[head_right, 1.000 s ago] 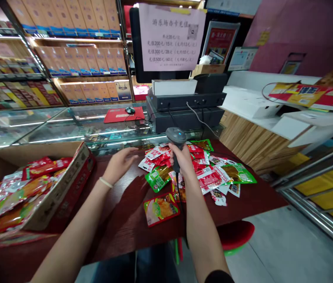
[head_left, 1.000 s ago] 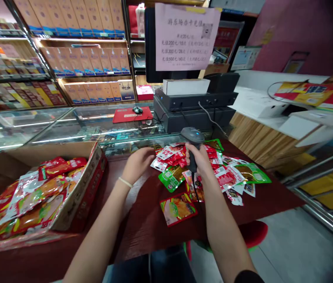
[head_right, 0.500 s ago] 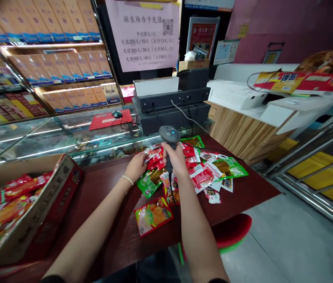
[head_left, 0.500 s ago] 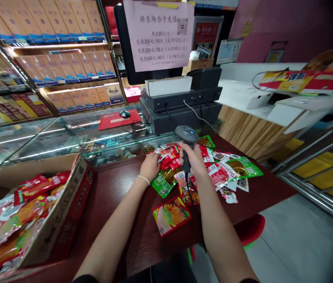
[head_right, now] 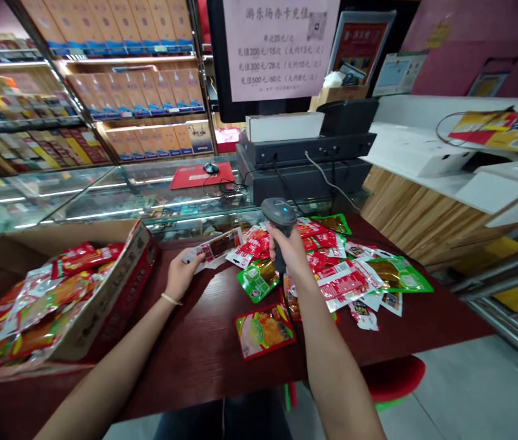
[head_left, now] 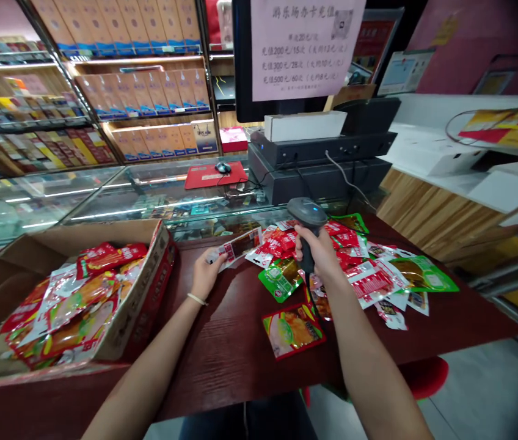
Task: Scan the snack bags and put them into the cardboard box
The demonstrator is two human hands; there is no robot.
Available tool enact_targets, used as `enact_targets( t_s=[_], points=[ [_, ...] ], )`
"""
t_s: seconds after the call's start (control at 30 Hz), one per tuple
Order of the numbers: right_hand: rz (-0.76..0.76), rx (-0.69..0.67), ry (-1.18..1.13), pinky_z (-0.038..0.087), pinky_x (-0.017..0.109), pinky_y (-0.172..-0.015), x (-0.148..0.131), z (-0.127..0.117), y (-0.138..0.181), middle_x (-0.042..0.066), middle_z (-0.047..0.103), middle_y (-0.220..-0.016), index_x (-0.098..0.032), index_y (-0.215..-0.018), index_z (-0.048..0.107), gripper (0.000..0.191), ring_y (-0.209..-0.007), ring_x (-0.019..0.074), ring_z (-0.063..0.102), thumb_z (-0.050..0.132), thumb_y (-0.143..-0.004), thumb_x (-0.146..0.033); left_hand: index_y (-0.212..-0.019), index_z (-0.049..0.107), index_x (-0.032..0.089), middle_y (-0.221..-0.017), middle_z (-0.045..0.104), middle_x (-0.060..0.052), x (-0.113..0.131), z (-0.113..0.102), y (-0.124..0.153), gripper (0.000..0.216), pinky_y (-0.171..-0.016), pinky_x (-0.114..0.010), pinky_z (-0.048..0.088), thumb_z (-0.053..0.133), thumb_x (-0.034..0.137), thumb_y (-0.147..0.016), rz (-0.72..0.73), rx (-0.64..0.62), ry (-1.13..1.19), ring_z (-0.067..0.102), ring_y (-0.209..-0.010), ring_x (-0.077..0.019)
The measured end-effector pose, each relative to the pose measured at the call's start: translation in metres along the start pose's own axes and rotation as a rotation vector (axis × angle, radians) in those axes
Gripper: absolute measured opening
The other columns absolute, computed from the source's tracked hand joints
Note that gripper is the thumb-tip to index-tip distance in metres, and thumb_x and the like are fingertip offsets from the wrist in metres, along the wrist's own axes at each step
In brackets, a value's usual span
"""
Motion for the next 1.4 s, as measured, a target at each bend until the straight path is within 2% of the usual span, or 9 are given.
enact_targets(
  t_s=[0.13, 0.37, 0.57, 0.73, 0.87, 1.13, 1.27, 1.33, 1.4],
  points=[
    [0.031, -0.059, 0.046, 0.036, 0.02, -0.033, 0.009, 0.022, 0.006, -0.007, 0.051, -0.049, -0.023, -0.075, 0.049, 0.031, -0.034, 0.0082, 0.043, 0.073, -0.073, -0.044, -0.093, 0.07, 0.012, -0.084, 0.073, -0.005, -0.023, -0.01, -0.001, 0.04, -0.07, -0.027, 0.05, 0.076, 0.041, -0.066, -0.213, 0.163, 0.361, 0.065, -0.072, -0.0168],
    [0.128, -0.202, 0.148, 0.034, 0.021, -0.032, 0.024, 0.048, 0.017, -0.008, 0.05, -0.049, -0.025, -0.081, 0.048, 0.033, -0.033, 0.009, 0.042, 0.074, -0.074, -0.045, -0.101, 0.067, 0.012, -0.096, 0.073, -0.009, -0.036, -0.014, -0.01, 0.049, -0.078, -0.033, 0.054, 0.078, 0.041, -0.064, -0.257, 0.251, 0.624, 0.068, -0.081, -0.0193],
    [0.218, -0.323, 0.267, 0.033, 0.019, -0.031, 0.034, 0.058, 0.024, -0.011, 0.051, -0.048, -0.026, -0.098, 0.048, 0.045, -0.033, 0.0097, 0.043, 0.075, -0.07, -0.047, -0.104, 0.067, 0.013, -0.102, 0.072, -0.011, -0.043, -0.018, -0.012, 0.049, -0.082, -0.037, 0.054, 0.077, 0.043, -0.066, -0.253, 0.308, 0.631, 0.069, -0.087, -0.0215],
    [0.258, -0.376, 0.3, 0.035, 0.019, -0.032, 0.039, 0.059, 0.024, -0.01, 0.048, -0.046, -0.023, -0.086, 0.05, 0.035, -0.034, 0.01, 0.044, 0.073, -0.073, -0.047, -0.105, 0.067, 0.013, -0.101, 0.072, -0.01, -0.048, -0.017, -0.012, 0.048, -0.083, -0.037, 0.054, 0.076, 0.042, -0.068, -0.251, 0.33, 0.555, 0.069, -0.09, -0.0223],
    [0.265, -0.36, 0.307, 0.035, 0.02, -0.032, 0.04, 0.056, 0.024, -0.009, 0.049, -0.047, -0.023, -0.086, 0.052, 0.033, -0.034, 0.0099, 0.043, 0.072, -0.074, -0.046, -0.107, 0.067, 0.013, -0.104, 0.071, -0.011, -0.048, -0.016, -0.013, 0.049, -0.082, -0.036, 0.055, 0.076, 0.042, -0.068, -0.263, 0.307, 0.592, 0.069, -0.09, -0.0219],
    [0.181, -0.353, 0.241, 0.032, 0.02, -0.032, 0.031, 0.054, 0.024, -0.008, 0.05, -0.048, -0.024, -0.081, 0.051, 0.032, -0.033, 0.0093, 0.042, 0.073, -0.075, -0.046, -0.103, 0.067, 0.013, -0.094, 0.072, -0.008, -0.047, -0.018, -0.013, 0.043, -0.081, -0.034, 0.052, 0.072, 0.041, -0.071, -0.217, 0.344, 0.449, 0.067, -0.087, -0.0206],
    [0.135, -0.273, 0.165, 0.034, 0.022, -0.032, 0.026, 0.048, 0.019, -0.008, 0.05, -0.048, -0.025, -0.079, 0.05, 0.033, -0.033, 0.0094, 0.042, 0.075, -0.074, -0.045, -0.093, 0.067, 0.013, -0.086, 0.07, -0.006, -0.028, -0.022, -0.009, 0.03, -0.076, -0.029, 0.05, 0.068, 0.038, -0.075, -0.14, 0.381, 0.258, 0.064, -0.08, -0.0178],
    [0.103, -0.215, 0.132, 0.034, 0.021, -0.031, 0.023, 0.041, 0.016, -0.008, 0.051, -0.048, -0.025, -0.08, 0.05, 0.033, -0.033, 0.0093, 0.042, 0.075, -0.074, -0.045, -0.092, 0.066, 0.014, -0.083, 0.069, -0.004, 0.001, -0.029, -0.005, 0.026, -0.075, -0.027, 0.049, 0.066, 0.037, -0.078, -0.023, 0.398, 0.141, 0.063, -0.077, -0.0158],
    [0.071, -0.167, 0.091, 0.034, 0.02, -0.031, 0.019, 0.034, 0.013, -0.008, 0.052, -0.049, -0.024, -0.08, 0.051, 0.032, -0.033, 0.0089, 0.043, 0.074, -0.074, -0.045, -0.096, 0.066, 0.015, -0.083, 0.068, -0.002, 0.042, -0.04, 0.005, 0.026, -0.075, -0.026, 0.048, 0.064, 0.037, -0.082, 0.129, 0.427, 0.045, 0.061, -0.076, -0.0144]
  ],
)
Point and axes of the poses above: each hand's wrist, its own y-axis away from the middle knuckle, its own z-axis out of the palm, x = y × z, the point moved 3 cm from there along -y, towards the middle knuckle
